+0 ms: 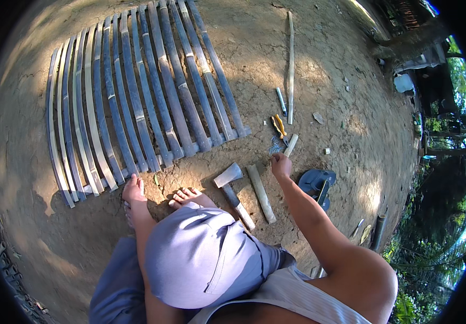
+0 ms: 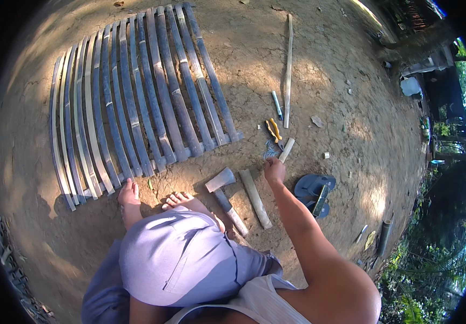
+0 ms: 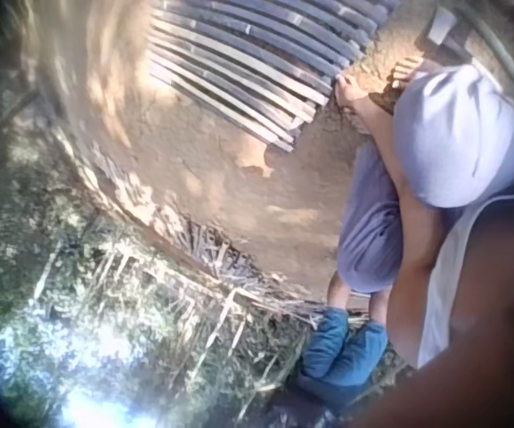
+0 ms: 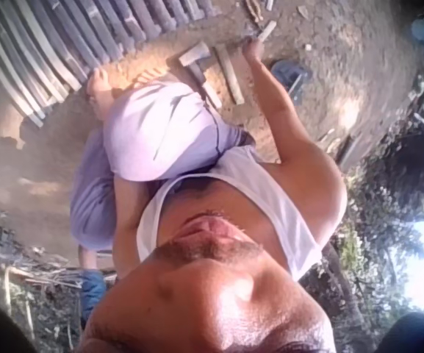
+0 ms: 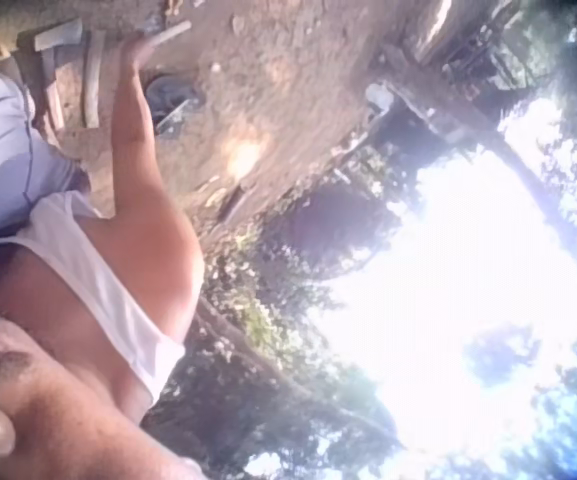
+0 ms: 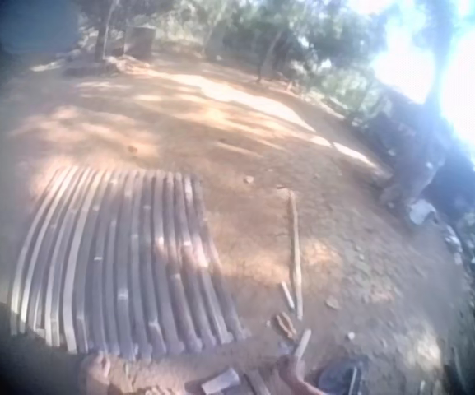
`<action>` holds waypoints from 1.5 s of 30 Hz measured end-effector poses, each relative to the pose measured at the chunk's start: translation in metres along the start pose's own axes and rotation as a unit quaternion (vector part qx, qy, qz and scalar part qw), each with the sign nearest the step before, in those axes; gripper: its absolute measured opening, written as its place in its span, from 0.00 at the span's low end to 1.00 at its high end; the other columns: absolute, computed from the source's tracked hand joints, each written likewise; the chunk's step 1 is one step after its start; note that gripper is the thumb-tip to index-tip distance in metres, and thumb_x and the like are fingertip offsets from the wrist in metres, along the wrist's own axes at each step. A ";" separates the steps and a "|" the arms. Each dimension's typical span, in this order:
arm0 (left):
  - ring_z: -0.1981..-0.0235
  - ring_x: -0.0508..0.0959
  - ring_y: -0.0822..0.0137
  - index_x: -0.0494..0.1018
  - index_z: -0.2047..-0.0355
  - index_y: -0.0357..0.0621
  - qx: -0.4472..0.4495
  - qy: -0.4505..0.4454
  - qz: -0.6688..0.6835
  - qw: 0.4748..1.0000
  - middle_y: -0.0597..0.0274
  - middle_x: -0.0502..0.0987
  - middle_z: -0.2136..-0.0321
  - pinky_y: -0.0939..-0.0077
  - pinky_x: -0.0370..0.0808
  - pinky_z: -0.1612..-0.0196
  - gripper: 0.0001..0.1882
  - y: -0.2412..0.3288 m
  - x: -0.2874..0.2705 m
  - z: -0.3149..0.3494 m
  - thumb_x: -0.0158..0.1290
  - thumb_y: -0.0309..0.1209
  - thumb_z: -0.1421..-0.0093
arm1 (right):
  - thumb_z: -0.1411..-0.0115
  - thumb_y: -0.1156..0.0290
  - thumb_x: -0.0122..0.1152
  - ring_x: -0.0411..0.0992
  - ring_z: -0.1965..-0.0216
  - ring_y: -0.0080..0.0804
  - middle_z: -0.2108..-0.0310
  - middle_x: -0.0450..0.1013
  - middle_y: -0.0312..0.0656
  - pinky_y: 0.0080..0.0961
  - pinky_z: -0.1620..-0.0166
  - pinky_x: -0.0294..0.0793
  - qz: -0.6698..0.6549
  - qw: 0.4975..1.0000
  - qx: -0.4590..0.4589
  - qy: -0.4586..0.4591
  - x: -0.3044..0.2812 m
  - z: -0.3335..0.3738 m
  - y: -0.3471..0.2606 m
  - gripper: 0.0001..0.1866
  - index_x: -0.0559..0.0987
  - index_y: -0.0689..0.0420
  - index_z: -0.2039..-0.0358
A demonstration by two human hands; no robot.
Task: The person assembles a bamboo mat by aligning bamboo slats on a dirt surface and then using a small hammer and wooden block to secure the edges.
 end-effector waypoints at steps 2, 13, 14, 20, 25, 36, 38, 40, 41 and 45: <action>0.71 0.80 0.70 0.79 0.66 0.39 0.007 0.003 0.000 1.000 0.63 0.80 0.71 0.81 0.81 0.65 0.07 0.001 -0.005 0.001 0.64 0.29 0.38 | 0.44 0.60 0.67 0.81 0.60 0.48 0.66 0.82 0.49 0.42 0.54 0.79 0.031 0.998 0.051 -0.022 0.009 -0.011 0.008 0.13 0.85 0.53 0.62; 0.67 0.81 0.65 0.78 0.63 0.33 0.060 0.012 0.064 0.996 0.57 0.81 0.67 0.72 0.83 0.61 0.09 0.016 -0.007 0.020 0.65 0.22 0.42 | 0.43 0.66 0.69 0.81 0.67 0.40 0.68 0.82 0.45 0.38 0.60 0.79 0.017 1.000 -0.020 -0.018 0.033 0.000 0.000 0.11 0.84 0.55 0.61; 0.67 0.81 0.65 0.78 0.63 0.32 0.058 0.015 0.060 0.996 0.57 0.81 0.67 0.72 0.83 0.61 0.09 0.015 -0.005 0.021 0.66 0.22 0.42 | 0.42 0.66 0.68 0.81 0.67 0.39 0.68 0.82 0.44 0.37 0.60 0.79 0.015 0.999 -0.046 0.012 0.022 0.002 -0.010 0.11 0.84 0.55 0.60; 0.66 0.82 0.66 0.78 0.61 0.32 0.100 0.051 0.007 0.994 0.56 0.82 0.67 0.73 0.81 0.62 0.14 0.024 -0.009 0.037 0.68 0.27 0.43 | 0.36 0.80 0.59 0.79 0.66 0.28 0.65 0.80 0.43 0.21 0.62 0.80 -0.336 0.925 -0.120 -0.134 0.049 0.025 -0.149 0.11 0.79 0.64 0.53; 0.71 0.81 0.64 0.81 0.61 0.38 0.379 0.184 -0.249 0.872 0.57 0.81 0.72 0.70 0.77 0.64 0.15 0.079 0.002 0.104 0.68 0.30 0.47 | 0.38 0.80 0.62 0.79 0.63 0.28 0.63 0.80 0.44 0.21 0.59 0.81 -0.337 0.839 -0.321 -0.282 0.101 0.137 -0.353 0.09 0.77 0.64 0.56; 0.71 0.81 0.62 0.81 0.60 0.38 0.384 0.099 -0.286 0.872 0.55 0.80 0.68 0.69 0.78 0.64 0.14 0.105 0.025 0.113 0.67 0.25 0.48 | 0.43 0.76 0.66 0.80 0.67 0.27 0.68 0.81 0.40 0.27 0.62 0.80 -0.179 0.820 -0.371 -0.396 0.230 0.217 -0.474 0.12 0.78 0.58 0.58; 0.71 0.82 0.62 0.81 0.60 0.38 0.395 0.090 -0.271 0.873 0.54 0.80 0.68 0.69 0.78 0.65 0.14 0.106 0.031 0.111 0.66 0.24 0.48 | 0.43 0.75 0.67 0.81 0.66 0.29 0.68 0.81 0.40 0.29 0.61 0.80 -0.180 0.822 -0.381 -0.383 0.233 0.213 -0.473 0.12 0.78 0.57 0.58; 0.73 0.82 0.61 0.81 0.61 0.38 0.412 0.086 -0.254 0.871 0.54 0.80 0.69 0.68 0.78 0.66 0.13 0.105 0.033 0.107 0.66 0.24 0.48 | 0.43 0.75 0.67 0.81 0.66 0.30 0.68 0.81 0.41 0.28 0.60 0.80 -0.171 0.825 -0.389 -0.372 0.232 0.216 -0.475 0.12 0.78 0.57 0.58; 0.73 0.82 0.60 0.81 0.61 0.38 0.420 0.090 -0.250 0.868 0.53 0.80 0.70 0.68 0.78 0.67 0.12 0.104 0.033 0.106 0.66 0.24 0.47 | 0.43 0.76 0.67 0.80 0.66 0.29 0.68 0.81 0.41 0.27 0.60 0.80 -0.161 0.829 -0.391 -0.366 0.232 0.219 -0.475 0.12 0.78 0.58 0.58; 0.74 0.82 0.58 0.81 0.64 0.38 0.455 0.099 -0.243 0.851 0.52 0.79 0.73 0.66 0.77 0.68 0.07 0.106 0.036 0.106 0.63 0.23 0.45 | 0.43 0.74 0.67 0.82 0.66 0.34 0.67 0.81 0.43 0.30 0.59 0.80 -0.120 0.830 -0.445 -0.314 0.218 0.228 -0.484 0.12 0.78 0.56 0.58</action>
Point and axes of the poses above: each hand's wrist, its own z-axis away from the middle knuckle, its own x-axis out of the palm, y = z × x, the point moved 9 cm from there along -z, towards the middle knuckle
